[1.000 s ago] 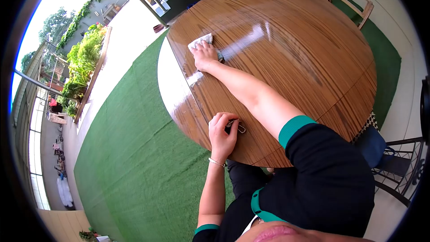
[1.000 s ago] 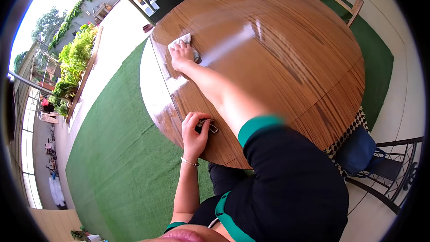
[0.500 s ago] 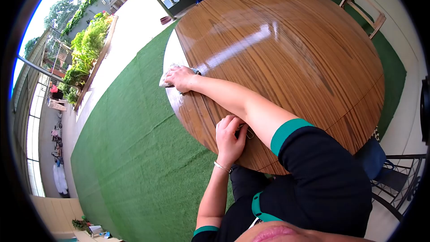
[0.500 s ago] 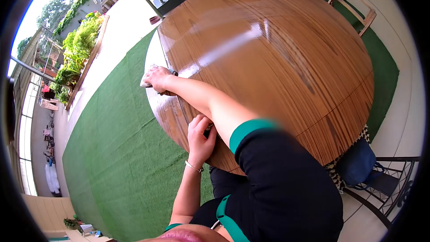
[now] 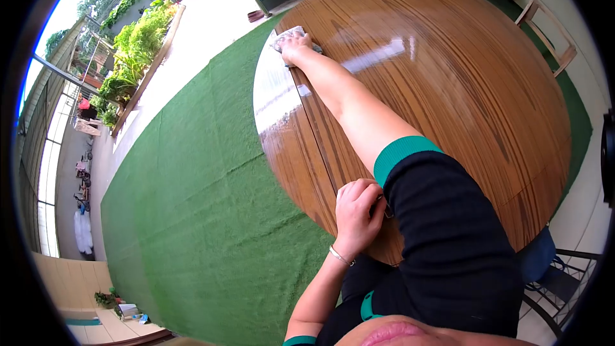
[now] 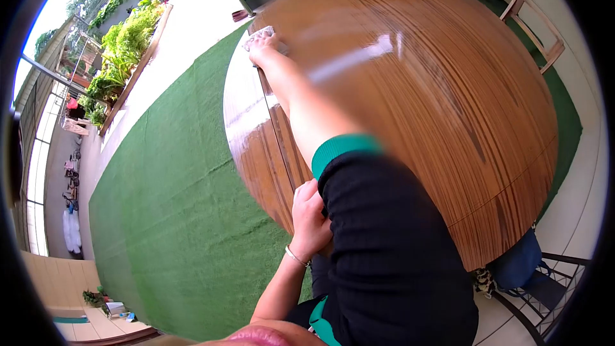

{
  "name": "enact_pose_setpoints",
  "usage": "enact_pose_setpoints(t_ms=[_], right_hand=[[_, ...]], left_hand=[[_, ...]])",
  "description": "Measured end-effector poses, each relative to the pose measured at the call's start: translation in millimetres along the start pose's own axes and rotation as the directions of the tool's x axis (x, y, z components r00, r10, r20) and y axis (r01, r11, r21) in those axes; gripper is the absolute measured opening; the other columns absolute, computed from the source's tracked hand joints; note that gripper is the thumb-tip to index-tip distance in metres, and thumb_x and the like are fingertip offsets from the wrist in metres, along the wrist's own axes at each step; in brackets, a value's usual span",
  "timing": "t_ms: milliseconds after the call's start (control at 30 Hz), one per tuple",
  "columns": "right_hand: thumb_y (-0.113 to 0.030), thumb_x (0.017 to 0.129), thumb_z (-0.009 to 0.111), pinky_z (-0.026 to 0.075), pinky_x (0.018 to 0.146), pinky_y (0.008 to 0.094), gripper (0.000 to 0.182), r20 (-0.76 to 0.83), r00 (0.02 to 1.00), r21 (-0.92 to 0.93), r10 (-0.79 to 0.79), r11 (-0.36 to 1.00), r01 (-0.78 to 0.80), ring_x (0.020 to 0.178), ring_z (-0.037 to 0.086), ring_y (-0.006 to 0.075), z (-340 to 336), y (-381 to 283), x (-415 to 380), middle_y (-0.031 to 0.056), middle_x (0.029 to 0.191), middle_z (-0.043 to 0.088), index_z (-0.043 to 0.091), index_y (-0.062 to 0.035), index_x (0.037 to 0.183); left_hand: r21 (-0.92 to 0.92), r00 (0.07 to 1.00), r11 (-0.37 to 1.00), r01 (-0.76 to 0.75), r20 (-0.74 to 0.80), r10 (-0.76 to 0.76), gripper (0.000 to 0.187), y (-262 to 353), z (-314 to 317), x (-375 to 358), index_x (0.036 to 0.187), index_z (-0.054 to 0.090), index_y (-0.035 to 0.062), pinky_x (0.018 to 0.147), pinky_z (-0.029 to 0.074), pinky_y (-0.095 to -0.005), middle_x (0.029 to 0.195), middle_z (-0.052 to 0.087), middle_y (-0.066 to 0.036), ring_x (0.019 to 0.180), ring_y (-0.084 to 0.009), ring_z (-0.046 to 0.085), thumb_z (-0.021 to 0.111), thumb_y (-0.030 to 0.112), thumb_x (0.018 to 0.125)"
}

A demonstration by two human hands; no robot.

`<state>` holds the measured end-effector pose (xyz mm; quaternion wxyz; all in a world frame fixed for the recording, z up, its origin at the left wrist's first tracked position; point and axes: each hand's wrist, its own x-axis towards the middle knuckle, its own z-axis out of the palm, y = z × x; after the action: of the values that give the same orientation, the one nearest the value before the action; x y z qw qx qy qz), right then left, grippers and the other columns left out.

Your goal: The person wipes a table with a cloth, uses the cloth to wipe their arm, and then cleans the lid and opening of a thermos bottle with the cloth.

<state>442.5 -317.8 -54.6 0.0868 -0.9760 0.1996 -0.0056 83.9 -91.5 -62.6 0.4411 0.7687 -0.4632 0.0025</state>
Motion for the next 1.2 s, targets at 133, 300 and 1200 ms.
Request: enact_pose_setpoints(t_ms=[133, 300, 1200], right_hand=[[-0.026, 0.100, 0.046, 0.032, 0.114, 0.0501, 0.046, -0.121, 0.989, 0.003, 0.089, 0.996, -0.089, 0.147, 0.032, 0.0248, 9.3, 36.0, 10.4, -0.0019, 0.155, 0.042, 0.049, -0.0294, 0.146], [-0.028, 0.100, 0.045, 0.026, 0.118, 0.0520, 0.048, -0.203, 0.953, -0.093, 0.223, 0.965, -0.245, 0.150, 0.029, 0.0241, 3.2, 128.6, -3.1, -0.0011, 0.159, 0.039, 0.047, -0.0304, 0.148], [-0.024, 0.094, 0.059, 0.039, 0.113, 0.0446, 0.060, -0.247, 0.306, 0.150, 0.919, 0.349, -0.925, 0.143, 0.037, 0.0275, -92.5, 603.8, -528.8, -0.0017, 0.157, 0.040, 0.042, -0.0331, 0.151]], left_hand=[[-0.022, 0.999, 1.000, 0.000, -0.032, 0.000, 0.012, 4.1, -2.7, 0.9, 0.093, 0.064, 0.0082, 0.084, 0.044, -0.0393, 0.094, 0.062, -0.007, 0.092, -0.0292, 0.060, 0.070, 0.008, 0.082], [-0.032, 1.000, 0.999, -0.009, 0.012, 0.009, 0.012, 2.7, -1.9, 0.7, 0.093, 0.068, 0.0080, 0.083, 0.044, -0.0379, 0.092, 0.063, -0.007, 0.090, -0.0278, 0.061, 0.072, 0.009, 0.081], [0.090, 1.000, 0.996, -0.009, 0.011, 0.008, 0.012, 1.8, 3.6, -3.7, 0.090, 0.066, 0.0029, 0.086, 0.048, -0.0376, 0.098, 0.063, -0.010, 0.096, -0.0283, 0.060, 0.074, 0.009, 0.083]])
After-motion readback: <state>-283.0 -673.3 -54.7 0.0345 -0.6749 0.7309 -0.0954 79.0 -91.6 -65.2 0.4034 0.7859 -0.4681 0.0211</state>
